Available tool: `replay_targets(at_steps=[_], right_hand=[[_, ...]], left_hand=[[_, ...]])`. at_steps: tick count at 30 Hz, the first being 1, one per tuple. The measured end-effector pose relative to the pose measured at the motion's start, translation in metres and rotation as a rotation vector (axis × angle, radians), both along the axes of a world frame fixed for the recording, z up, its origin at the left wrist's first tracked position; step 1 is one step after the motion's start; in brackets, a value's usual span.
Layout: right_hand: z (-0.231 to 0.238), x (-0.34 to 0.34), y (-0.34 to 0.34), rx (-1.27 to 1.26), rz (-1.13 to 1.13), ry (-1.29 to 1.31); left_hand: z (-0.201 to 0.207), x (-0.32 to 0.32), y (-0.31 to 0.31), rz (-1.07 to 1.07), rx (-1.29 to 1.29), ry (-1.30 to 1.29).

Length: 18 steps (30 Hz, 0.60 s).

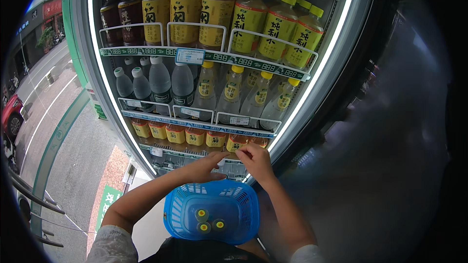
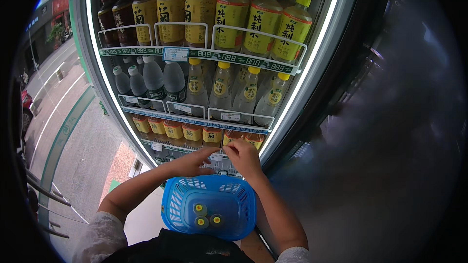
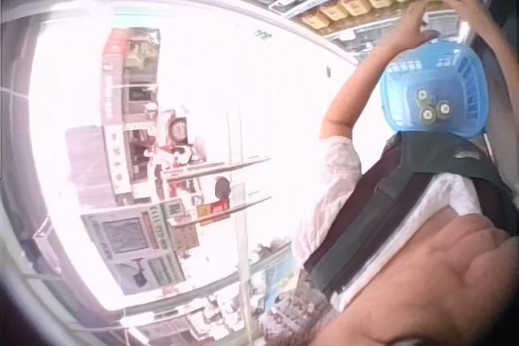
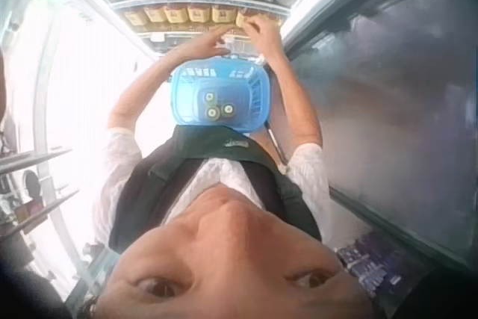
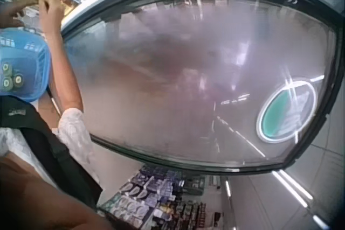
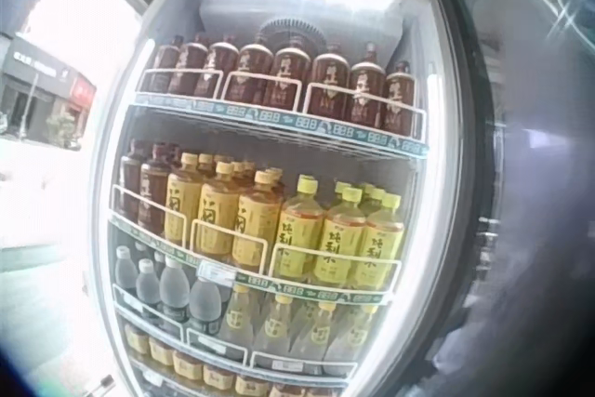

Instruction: The person repeatedly takes yellow-labeled bottles from a refrigerated display and places them into a blue shopping basket. The person continues this process until the basket is full.

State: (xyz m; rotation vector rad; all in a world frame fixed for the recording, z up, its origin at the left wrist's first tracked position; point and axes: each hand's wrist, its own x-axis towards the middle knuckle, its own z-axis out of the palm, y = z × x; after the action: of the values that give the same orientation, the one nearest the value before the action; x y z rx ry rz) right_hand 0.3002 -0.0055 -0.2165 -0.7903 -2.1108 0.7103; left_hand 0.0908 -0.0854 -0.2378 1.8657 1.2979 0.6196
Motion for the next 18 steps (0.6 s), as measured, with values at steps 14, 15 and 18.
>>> replay_targets(at_steps=[14,15,18], right_hand=[[0.363,-0.046,0.103,0.338,-0.532,-0.401],[0.362,-0.052,0.102,0.399,-0.566,-0.403],[0.353,-0.054,0.106,0.533,-0.676,-0.421]], left_hand=[[0.29,0.025,0.14,0.288,1.085,0.22],[0.29,0.024,0.14,0.294,1.077,0.238],[0.287,0.028,0.146,0.289,1.105,0.243]])
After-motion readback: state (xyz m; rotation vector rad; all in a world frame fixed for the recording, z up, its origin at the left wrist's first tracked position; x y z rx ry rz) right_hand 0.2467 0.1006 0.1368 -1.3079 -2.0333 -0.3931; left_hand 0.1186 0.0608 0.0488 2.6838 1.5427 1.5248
